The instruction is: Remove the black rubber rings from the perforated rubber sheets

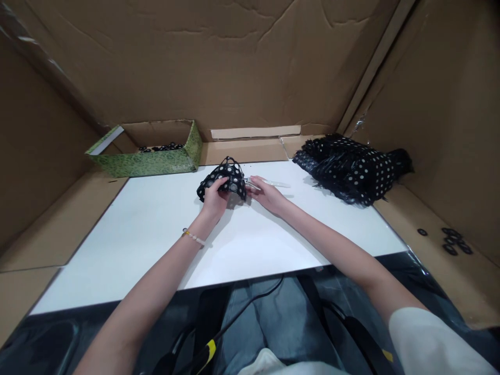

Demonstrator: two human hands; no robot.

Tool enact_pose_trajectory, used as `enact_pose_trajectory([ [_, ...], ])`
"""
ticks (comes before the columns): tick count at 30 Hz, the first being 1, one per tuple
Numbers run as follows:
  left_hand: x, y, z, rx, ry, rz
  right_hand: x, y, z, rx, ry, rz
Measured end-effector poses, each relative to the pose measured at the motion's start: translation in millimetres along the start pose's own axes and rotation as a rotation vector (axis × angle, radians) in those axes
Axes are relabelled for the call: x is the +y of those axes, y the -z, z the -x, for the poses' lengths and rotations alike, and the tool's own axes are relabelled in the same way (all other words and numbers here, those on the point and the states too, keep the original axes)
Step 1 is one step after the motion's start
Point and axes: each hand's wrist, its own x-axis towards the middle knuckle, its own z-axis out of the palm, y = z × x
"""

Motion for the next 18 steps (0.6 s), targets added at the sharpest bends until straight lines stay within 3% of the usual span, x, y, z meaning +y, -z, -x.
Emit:
enact_pose_trajectory([
  [6, 2, -1.4, 1, -0.003, -0.021, -0.043, 2, -1, 1, -0.057, 0.009, -0.039],
  [13, -7, 2.2, 5, -0.073, -0.064, -0.292, 0, 3, 0, 0.186, 0.352, 0.447],
  [18, -12, 4.1, 8, -0.090, -0.079, -0.312, 0, 1, 2, 0.251, 0.414, 0.561],
])
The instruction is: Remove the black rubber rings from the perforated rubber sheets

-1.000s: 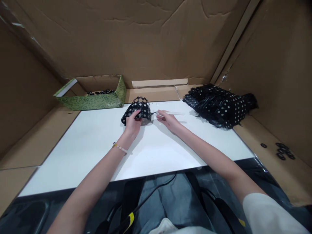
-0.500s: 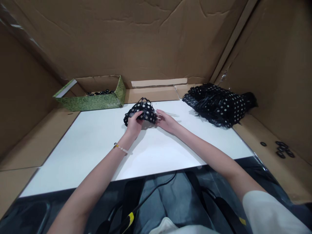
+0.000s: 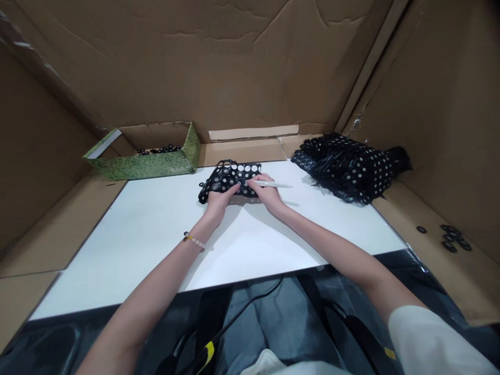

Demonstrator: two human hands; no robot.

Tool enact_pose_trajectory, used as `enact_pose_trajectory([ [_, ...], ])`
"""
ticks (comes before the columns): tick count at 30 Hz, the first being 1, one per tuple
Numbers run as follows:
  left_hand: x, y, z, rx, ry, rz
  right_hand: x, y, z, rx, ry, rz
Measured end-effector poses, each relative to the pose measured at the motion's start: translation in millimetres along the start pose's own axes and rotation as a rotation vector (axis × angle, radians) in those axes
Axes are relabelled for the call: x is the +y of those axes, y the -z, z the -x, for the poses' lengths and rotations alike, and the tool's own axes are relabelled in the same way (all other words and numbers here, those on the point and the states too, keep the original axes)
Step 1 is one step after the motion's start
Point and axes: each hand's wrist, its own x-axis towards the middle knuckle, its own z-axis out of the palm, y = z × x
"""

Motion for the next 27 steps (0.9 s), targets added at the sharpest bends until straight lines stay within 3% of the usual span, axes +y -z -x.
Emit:
enact_pose_trajectory([
  [7, 0, -6.9, 1, 0.070, 0.090, 0.068, -9, -1, 6, 0.026, 0.003, 0.000],
  [17, -5, -1.6, 0, 0.055, 0.023, 0.037, -8, -5, 14, 0.079, 0.073, 0.085],
  [22, -7, -3.8, 6, 0.009, -0.034, 0.034, -4, -10, 19, 0.108, 0.112, 0.114],
  [27, -4, -6.6, 7, -0.042, -0.003, 0.054, -5, -10, 19, 0.106, 0.124, 0.100],
])
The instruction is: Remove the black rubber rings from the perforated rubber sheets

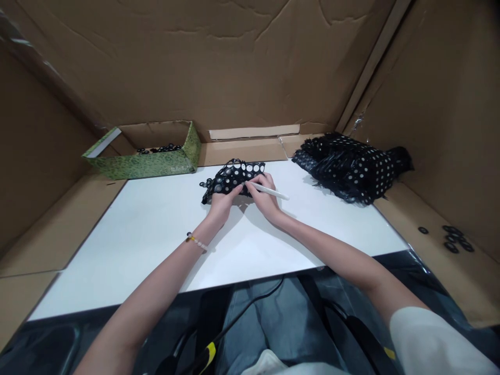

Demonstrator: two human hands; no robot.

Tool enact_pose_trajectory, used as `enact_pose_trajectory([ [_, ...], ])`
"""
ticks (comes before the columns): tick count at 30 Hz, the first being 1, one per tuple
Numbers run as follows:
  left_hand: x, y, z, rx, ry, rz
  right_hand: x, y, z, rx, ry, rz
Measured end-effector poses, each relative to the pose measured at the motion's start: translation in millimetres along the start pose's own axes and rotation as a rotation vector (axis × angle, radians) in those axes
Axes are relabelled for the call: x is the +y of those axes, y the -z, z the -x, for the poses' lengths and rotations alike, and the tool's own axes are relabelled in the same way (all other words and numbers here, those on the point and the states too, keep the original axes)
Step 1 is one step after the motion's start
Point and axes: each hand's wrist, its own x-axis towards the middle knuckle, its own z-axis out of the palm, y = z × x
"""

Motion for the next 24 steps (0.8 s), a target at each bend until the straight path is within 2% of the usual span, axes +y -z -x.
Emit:
enact_pose_trajectory([
  [3, 3, 1.4, -5, 0.053, 0.048, 0.050, -2, 2, -4, -0.046, -0.042, -0.075],
  [6, 7, 3.6, -11, 0.113, 0.058, 0.116, -4, 6, -9, -0.073, -0.155, -0.202],
  [8, 9, 4.3, -12, 0.108, 0.076, 0.169, -6, 8, -10, -0.068, -0.198, -0.254],
  [12, 8, 3.4, -9, 0.057, 0.157, 0.188, -8, 10, -10, -0.094, -0.159, -0.258],
  [19, 5, 2.7, -4, 0.127, 0.108, 0.093, -3, 7, -9, -0.086, -0.066, -0.184],
  [24, 6, 2.6, -3, 0.019, 0.171, 0.017, -1, 9, -12, -0.089, -0.105, -0.195],
])
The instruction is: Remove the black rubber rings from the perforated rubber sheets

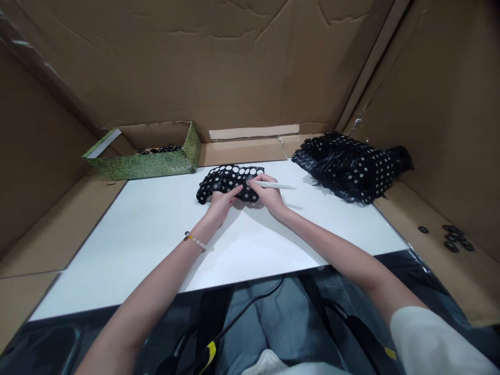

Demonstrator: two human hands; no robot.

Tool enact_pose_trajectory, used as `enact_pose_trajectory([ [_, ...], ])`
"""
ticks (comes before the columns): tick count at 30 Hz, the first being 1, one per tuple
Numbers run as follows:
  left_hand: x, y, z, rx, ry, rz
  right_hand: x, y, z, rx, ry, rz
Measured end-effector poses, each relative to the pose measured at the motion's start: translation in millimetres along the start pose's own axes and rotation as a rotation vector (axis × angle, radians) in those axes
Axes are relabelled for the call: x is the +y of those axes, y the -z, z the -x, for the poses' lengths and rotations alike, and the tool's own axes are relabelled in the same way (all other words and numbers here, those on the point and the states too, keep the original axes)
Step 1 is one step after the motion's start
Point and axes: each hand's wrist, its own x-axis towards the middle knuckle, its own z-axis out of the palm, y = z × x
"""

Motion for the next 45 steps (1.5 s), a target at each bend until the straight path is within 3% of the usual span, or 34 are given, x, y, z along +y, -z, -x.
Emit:
enact_pose_trajectory([
  [3, 0, -0.9, 1, -0.010, -0.018, -0.004, -1, 1, 0, 0.011, -0.017, -0.001],
  [9, 4, -5.7, 4, 0.098, -0.066, 0.038, -2, -1, 0, 0.015, -0.075, 0.020],
  [27, -6, -5.2, 3, 0.040, -0.009, 0.065, 9, -8, 7, 0.026, 0.063, 0.143],
  [31, 0, -5.7, 3, 0.030, -0.004, 0.060, 7, -6, 5, -0.013, 0.051, 0.031],
  [37, 8, -1.8, -3, 0.176, -0.088, 0.111, 12, -5, -2, -0.022, -0.114, -0.190],
  [45, 3, -3.1, 1, 0.090, -0.015, 0.083, 4, -3, 0, -0.063, -0.054, -0.073],
])
